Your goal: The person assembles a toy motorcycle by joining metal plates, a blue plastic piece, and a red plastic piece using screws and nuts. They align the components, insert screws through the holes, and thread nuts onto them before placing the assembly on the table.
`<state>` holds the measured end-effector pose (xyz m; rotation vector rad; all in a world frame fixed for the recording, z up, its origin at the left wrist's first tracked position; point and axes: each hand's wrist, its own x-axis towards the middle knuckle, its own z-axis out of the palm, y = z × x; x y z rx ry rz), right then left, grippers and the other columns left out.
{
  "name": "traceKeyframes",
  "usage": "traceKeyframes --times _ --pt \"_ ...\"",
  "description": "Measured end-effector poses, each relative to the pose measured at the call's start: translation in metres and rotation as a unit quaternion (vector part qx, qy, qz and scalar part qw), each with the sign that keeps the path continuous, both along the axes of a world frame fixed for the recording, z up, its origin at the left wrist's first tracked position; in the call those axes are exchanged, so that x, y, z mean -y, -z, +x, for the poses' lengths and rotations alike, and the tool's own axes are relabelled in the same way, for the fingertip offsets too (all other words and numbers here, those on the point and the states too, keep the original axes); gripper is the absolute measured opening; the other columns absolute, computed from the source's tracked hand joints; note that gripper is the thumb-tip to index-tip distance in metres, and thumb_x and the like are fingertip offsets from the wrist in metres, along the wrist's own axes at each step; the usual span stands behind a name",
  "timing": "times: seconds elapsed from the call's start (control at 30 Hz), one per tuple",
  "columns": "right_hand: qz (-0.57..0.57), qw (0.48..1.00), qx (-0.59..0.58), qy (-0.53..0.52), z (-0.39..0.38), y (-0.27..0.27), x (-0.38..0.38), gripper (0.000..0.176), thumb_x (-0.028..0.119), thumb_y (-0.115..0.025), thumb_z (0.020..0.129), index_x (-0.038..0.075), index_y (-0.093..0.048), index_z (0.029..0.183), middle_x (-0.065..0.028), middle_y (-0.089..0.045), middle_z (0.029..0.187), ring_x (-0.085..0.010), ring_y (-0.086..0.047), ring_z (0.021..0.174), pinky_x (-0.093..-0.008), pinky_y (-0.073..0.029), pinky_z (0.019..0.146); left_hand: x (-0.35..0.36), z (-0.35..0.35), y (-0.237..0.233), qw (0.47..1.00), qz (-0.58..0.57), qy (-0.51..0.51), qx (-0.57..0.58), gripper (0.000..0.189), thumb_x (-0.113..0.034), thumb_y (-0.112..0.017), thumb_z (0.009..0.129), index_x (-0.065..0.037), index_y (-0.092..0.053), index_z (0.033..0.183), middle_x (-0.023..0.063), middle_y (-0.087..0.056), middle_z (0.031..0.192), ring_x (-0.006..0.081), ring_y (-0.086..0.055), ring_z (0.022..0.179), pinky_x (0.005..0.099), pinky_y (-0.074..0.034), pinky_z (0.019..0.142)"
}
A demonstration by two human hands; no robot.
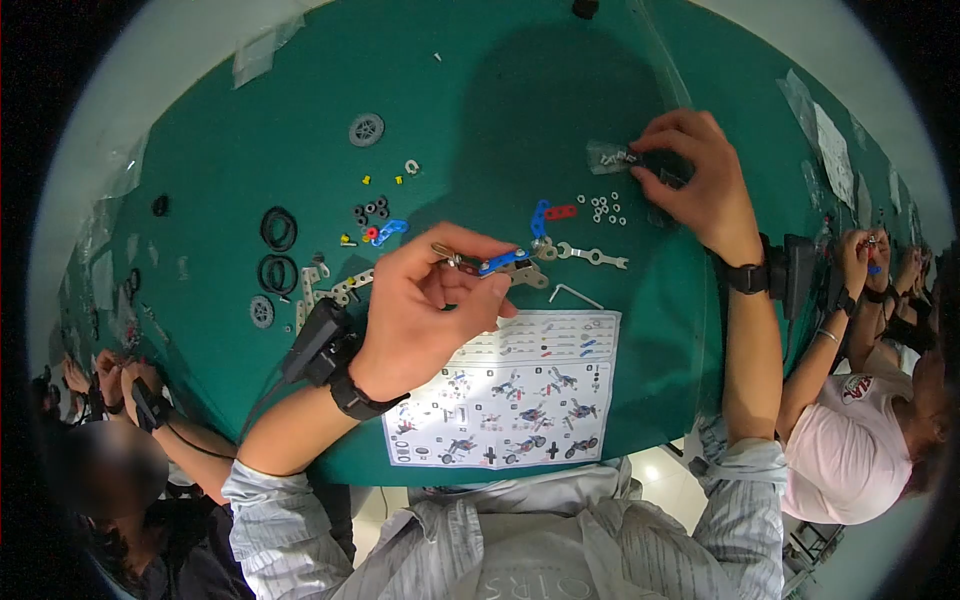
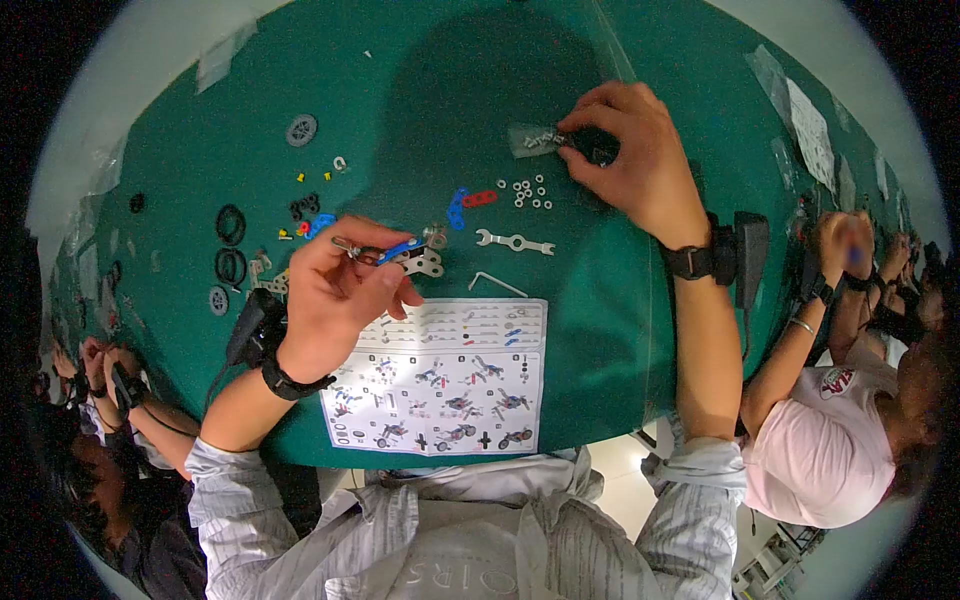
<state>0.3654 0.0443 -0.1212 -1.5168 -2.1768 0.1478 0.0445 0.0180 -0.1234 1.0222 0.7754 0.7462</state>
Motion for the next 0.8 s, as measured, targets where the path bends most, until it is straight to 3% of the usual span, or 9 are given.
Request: traceKeyframes --times 0.27,0.37,0.8 --pt "0.144 0.983 0.104 -0.037 -0.0076 -0.0023 -0.0017 0.021 0.008 -0.079 0.068 0.01 -0.073 0.088 -0.002 -0.068 0.098 -0.0239 -0.06 0.1 -0.0378 -0.048 0.085 -0.0002 0.0012 -0.0015 1.0 0.006 -0.003 -0.003 0.022 0.007 -0.065 0.089 0.007 -0.06 0.11 0.0089 -0.066 0.094 0.0128 -0.07 0.076 0.025 -0.059 0.069" --pt "0.165 0.978 0.12 -0.054 -0.0067 -0.0038 -0.0019 0.022 0.007 -0.08 0.067 0.009 -0.072 0.087 -0.002 -0.068 0.098 -0.024 -0.06 0.098 -0.0379 -0.049 0.084 0.0005 0.0 0.0023 0.998 0.046 0.018 -0.025 0.022 0.004 -0.06 0.093 0.005 -0.057 0.114 0.0102 -0.062 0.096 0.0189 -0.071 0.077 0.0258 -0.057 0.06" --pt "0.22 0.949 0.199 -0.109 -0.0098 -0.0083 0.0031 0.028 0.009 -0.076 0.062 0.007 -0.067 0.089 -0.004 -0.064 0.101 -0.0261 -0.06 0.1 -0.0403 -0.049 0.087 0.0006 0.0001 0.0027 0.999 0.037 0.016 -0.023 0.022 0.004 -0.06 0.093 0.004 -0.057 0.114 0.0102 -0.063 0.094 0.0183 -0.071 0.077 0.0259 -0.057 0.06"
